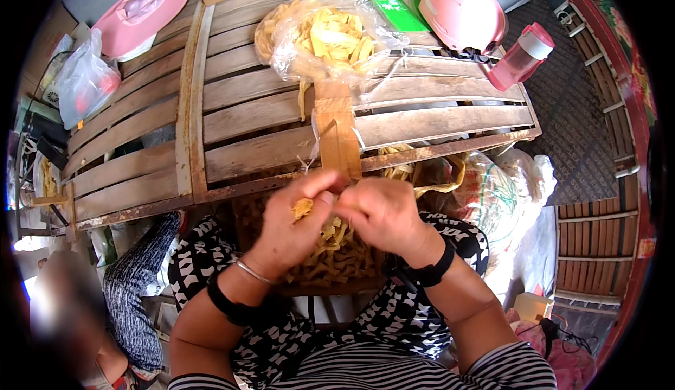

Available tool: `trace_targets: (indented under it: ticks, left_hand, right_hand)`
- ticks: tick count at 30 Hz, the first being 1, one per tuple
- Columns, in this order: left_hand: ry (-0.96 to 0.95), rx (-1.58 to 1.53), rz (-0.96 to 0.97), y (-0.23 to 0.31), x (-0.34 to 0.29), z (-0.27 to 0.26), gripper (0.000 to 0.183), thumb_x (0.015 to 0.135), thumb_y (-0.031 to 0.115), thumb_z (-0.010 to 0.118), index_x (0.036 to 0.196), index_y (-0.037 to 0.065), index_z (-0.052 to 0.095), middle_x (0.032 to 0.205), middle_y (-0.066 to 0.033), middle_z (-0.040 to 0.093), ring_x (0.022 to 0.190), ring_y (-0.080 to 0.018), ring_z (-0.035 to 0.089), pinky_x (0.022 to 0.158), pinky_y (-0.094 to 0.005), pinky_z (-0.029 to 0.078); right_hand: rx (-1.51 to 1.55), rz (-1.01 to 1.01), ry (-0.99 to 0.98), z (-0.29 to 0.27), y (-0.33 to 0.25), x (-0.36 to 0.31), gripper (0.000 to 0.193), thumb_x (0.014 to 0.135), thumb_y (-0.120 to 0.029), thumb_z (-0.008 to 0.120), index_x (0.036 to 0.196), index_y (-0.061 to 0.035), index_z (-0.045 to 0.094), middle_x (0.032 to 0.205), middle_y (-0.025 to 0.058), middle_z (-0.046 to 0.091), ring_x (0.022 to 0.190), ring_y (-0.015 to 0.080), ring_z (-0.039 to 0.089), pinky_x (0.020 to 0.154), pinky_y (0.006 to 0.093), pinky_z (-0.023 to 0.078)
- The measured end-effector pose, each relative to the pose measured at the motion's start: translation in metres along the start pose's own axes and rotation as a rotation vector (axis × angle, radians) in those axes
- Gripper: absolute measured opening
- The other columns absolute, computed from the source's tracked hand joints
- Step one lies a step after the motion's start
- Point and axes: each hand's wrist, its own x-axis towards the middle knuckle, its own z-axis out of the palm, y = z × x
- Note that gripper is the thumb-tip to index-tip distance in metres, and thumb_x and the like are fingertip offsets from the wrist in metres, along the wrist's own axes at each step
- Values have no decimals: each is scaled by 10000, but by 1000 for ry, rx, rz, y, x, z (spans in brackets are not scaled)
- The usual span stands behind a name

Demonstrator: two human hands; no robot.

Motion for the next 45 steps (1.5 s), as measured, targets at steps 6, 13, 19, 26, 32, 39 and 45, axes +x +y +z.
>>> trace_targets:
  ticks: [6, 13, 19, 26, 32, 39, 45]
  left_hand:
    - [-934, -287, -771, 32, -13, 5, 220, 903, 246, 607, 986, 55, 680, 682, -6, 621, 565, -85, 564, 520, -240, 478]
    - [-410, 376, 212, 39, 9, -21, 329, 748, 289, 740, 1026, 120, 688, 812, -24, 609, 733, -191, 607, 681, -275, 482]
    - [-246, 700, 590, 30, 6, -27, 267, 712, 196, 710, 962, 112, 670, 925, -50, 601, 892, -246, 601, 864, -440, 408]
    - [-195, 581, 190, 17, 4, -14, 274, 743, 153, 679, 1008, 86, 663, 1141, -116, 595, 1070, -301, 564, 880, -408, 422]
    - [-290, 665, 324, 12, 3, -22, 154, 729, 40, 652, 879, 7, 647, 1062, -131, 632, 999, -312, 603, 854, -385, 466]
    - [-19, -222, -55, 43, 14, -36, 134, 876, 48, 572, 820, -54, 640, 995, -140, 651, 960, -230, 627, 870, -324, 489]
    - [2, -91, -190, 35, 19, -48, 229, 853, 168, 642, 954, -37, 626, 883, -88, 640, 786, -158, 622, 714, -266, 504]
  right_hand:
    - [351, -54, -90, -15, -3, 1, 147, 739, -116, 714, 672, -70, 592, 554, 67, 536, 472, 230, 548, 440, 321, 420]
    - [961, 851, -198, 3, -10, -13, 228, 921, -197, 586, 758, -37, 585, 701, 21, 598, 525, 95, 481, 495, 251, 411]
    - [1534, 1260, -129, 20, -26, -16, 97, 913, -123, 578, 948, -55, 638, 820, 22, 649, 630, 70, 566, 570, 199, 467]
    - [739, 608, 102, 11, -18, -15, 125, 925, -116, 592, 952, 2, 622, 827, 24, 666, 735, 73, 587, 614, 219, 475]
    - [53, 372, -242, 8, -16, -12, 241, 848, -243, 638, 788, -18, 577, 674, 111, 612, 600, 292, 610, 525, 355, 485]
    - [1167, 1086, -430, -1, -19, -13, 534, 965, -479, 423, 661, -52, 526, 544, -11, 438, 470, 97, 389, 463, 225, 315]
    - [1495, 1084, -420, -1, -8, -15, 583, 962, -543, 362, 655, -65, 493, 495, -44, 294, 418, 64, 224, 416, 242, 186]
